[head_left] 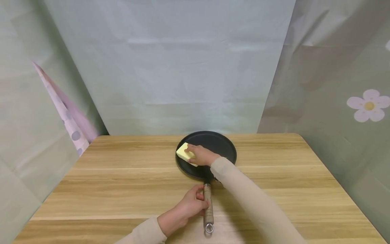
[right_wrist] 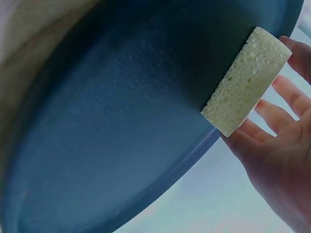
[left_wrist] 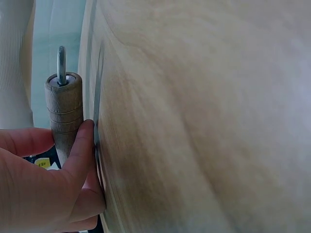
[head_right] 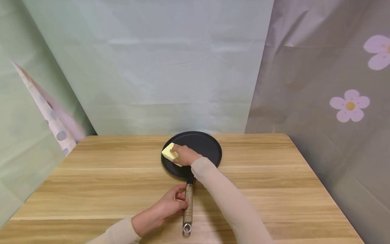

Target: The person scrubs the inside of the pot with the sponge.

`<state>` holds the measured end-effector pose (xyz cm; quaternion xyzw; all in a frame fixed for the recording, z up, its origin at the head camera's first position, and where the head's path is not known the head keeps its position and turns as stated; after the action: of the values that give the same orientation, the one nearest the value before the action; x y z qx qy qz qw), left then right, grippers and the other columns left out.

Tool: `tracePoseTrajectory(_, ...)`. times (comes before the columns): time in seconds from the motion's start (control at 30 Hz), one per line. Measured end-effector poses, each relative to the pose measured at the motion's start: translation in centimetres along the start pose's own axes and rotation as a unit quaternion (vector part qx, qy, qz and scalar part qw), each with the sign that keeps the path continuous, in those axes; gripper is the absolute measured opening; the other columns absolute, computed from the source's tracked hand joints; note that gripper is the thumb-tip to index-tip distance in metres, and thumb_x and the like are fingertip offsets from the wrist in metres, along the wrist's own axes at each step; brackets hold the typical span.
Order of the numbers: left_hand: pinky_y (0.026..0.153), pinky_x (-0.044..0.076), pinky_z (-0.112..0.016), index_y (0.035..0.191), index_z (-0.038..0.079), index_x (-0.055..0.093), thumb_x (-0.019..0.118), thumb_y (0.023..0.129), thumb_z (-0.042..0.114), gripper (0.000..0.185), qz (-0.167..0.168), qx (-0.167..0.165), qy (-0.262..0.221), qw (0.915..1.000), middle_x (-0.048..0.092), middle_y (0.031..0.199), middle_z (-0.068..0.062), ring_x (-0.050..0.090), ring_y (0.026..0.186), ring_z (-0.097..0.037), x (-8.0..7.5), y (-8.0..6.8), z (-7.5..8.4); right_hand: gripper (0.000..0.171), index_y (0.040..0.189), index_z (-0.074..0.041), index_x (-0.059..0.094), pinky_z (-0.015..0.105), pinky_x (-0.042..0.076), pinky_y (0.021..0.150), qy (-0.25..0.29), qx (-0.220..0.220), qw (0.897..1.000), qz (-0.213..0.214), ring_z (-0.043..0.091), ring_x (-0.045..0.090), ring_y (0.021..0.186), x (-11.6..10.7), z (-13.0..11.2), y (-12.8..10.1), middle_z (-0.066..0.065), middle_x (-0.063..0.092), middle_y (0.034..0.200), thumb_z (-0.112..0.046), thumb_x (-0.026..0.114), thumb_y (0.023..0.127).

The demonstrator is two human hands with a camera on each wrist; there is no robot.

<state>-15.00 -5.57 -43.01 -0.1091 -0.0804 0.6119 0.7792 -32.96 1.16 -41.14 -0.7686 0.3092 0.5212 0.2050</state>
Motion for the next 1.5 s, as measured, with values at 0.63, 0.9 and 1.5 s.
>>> tracePoseTrajectory(0.63,0.063,0.056,-0.034,0.138,-0.012,0.033,0.059,0.077,-0.013,0.067,0.009,0.005,0.001,1.0000,0.045,0.092,-0.015,0.056,0.077,-0.024,0.2,0.0,0.0,0.049,0.139,-0.009,0.049,0.038,0.033,0.111,-0.012,0.047,0.999,-0.023,0.029,0.038,0.135,-0.8,0.2,1.0,0.015,0.032,0.152,-0.023,0.062,0.094)
tracePoseTrajectory(0.9,0.064,0.056,-0.034,0.138,-0.012,0.034,0.060,0.076,-0.013,0.067,0.015,0.010,0.011,0.9998,0.046,0.091,-0.015,0.055,0.077,-0.023,0.2,-0.1,-0.1,0.050,0.141,-0.011,0.048,0.037,0.034,0.110,-0.007,0.059,0.998,-0.027,0.029,0.039,0.135,-1.0,0.5,1.4,0.014,0.032,0.152,-0.024,0.061,0.095)
tracePoseTrajectory(1.5,0.064,0.057,-0.035,0.138,-0.010,0.035,0.059,0.078,-0.013,0.066,0.017,0.004,-0.001,0.9998,0.045,0.094,-0.016,0.056,0.078,-0.025,0.7,-0.3,-0.2,0.053,0.144,-0.017,0.043,0.038,0.034,0.109,0.014,0.089,0.995,-0.042,0.027,0.037,0.136,-1.6,2.3,2.1,0.009,0.029,0.155,-0.027,0.060,0.095)
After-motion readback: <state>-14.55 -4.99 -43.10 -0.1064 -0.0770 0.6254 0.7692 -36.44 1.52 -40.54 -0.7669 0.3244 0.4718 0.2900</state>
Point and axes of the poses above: each hand's wrist, its own y-axis towards the middle knuckle, its own x-axis out of the palm, z = x × y, the point moved 2 cm from there along y, towards the middle knuckle
